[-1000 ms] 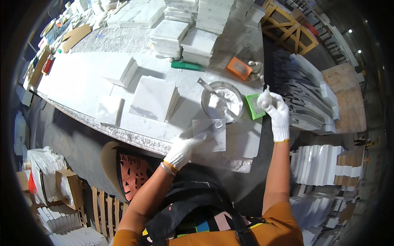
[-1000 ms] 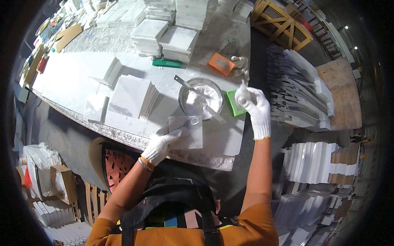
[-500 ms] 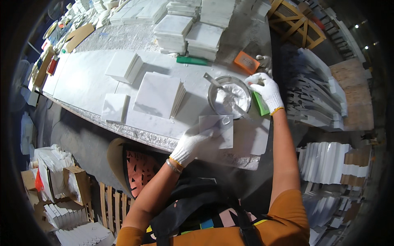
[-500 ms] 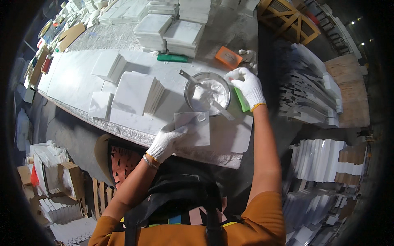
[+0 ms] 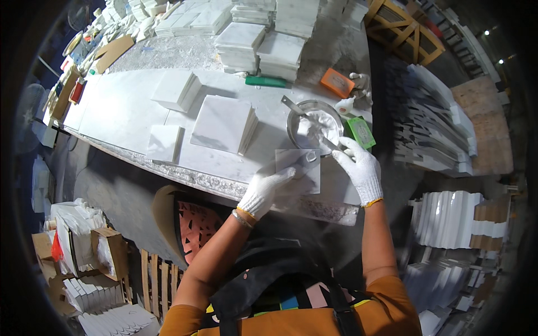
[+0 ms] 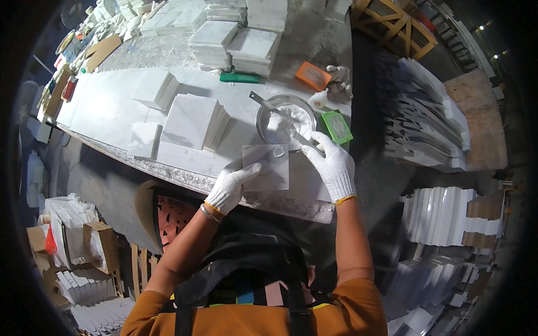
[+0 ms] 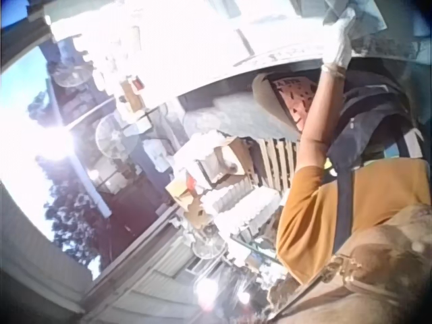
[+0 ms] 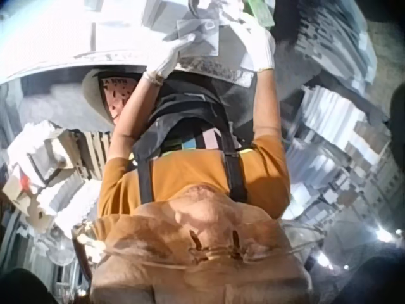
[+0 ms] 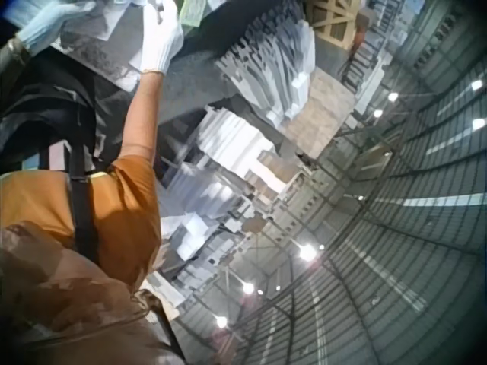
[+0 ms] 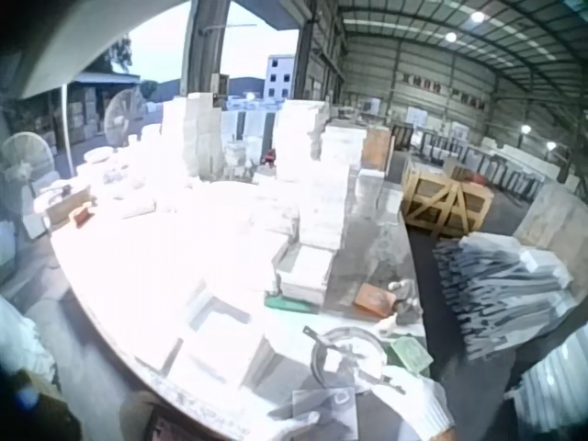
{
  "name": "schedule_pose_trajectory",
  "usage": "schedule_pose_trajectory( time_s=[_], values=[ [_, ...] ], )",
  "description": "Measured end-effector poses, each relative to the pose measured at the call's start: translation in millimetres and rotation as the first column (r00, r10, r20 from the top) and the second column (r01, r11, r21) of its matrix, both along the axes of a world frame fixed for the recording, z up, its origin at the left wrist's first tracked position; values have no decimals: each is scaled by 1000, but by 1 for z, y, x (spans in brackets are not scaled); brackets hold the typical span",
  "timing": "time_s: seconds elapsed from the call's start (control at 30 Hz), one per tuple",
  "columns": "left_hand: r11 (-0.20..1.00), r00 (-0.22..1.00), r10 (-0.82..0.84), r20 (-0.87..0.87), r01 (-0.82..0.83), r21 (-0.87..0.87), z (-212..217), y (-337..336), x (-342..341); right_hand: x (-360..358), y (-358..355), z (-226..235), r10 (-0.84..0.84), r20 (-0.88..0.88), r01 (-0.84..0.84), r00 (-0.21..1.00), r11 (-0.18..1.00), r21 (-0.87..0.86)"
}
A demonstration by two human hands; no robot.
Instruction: The person repeatedly picks up small white square tiles, applies a white paste from a metal bowl using a small spatula, spreads it evenly, and stacks the tiles on a workbench. The person also uses a green block to wipe the tile edges.
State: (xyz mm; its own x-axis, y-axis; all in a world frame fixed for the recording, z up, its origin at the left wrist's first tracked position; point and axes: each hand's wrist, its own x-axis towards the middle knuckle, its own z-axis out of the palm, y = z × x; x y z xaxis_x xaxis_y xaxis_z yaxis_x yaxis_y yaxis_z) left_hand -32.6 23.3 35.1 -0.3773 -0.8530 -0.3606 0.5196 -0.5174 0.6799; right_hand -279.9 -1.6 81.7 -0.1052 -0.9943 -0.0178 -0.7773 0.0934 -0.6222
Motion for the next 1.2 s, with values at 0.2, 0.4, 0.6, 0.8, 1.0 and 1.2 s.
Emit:
schedule_pose_trajectory(
  time_s=[0.2, 0.4, 0.6, 0.8, 1.0, 1.2],
  values=[
    [999, 981, 33, 191, -32, -11, 4, -14, 12, 8, -12, -13, 137, 204, -102, 969, 980, -173],
    [995, 974, 75, 215, -59, -81, 14, -24, 17, 1, -20, -11, -106, 584, -16, 804, 980, 200],
    [995, 960, 22, 278, 5, -95, 26, -35, 16, -1, -19, 7, -186, 641, 35, 745, 970, 240],
    [989, 947, 20, 322, 29, -146, 39, -41, 8, 23, -15, 29, 10, 583, -16, 812, 1000, 6],
    [964, 826, 13, 564, 140, -227, 53, -50, 0, 22, -11, 26, 177, 7, -156, 984, 883, -443],
    [804, 535, 284, 796, 319, -501, 66, -67, -13, -5, 7, 2, 8, -125, -67, 992, 878, -475]
  ],
)
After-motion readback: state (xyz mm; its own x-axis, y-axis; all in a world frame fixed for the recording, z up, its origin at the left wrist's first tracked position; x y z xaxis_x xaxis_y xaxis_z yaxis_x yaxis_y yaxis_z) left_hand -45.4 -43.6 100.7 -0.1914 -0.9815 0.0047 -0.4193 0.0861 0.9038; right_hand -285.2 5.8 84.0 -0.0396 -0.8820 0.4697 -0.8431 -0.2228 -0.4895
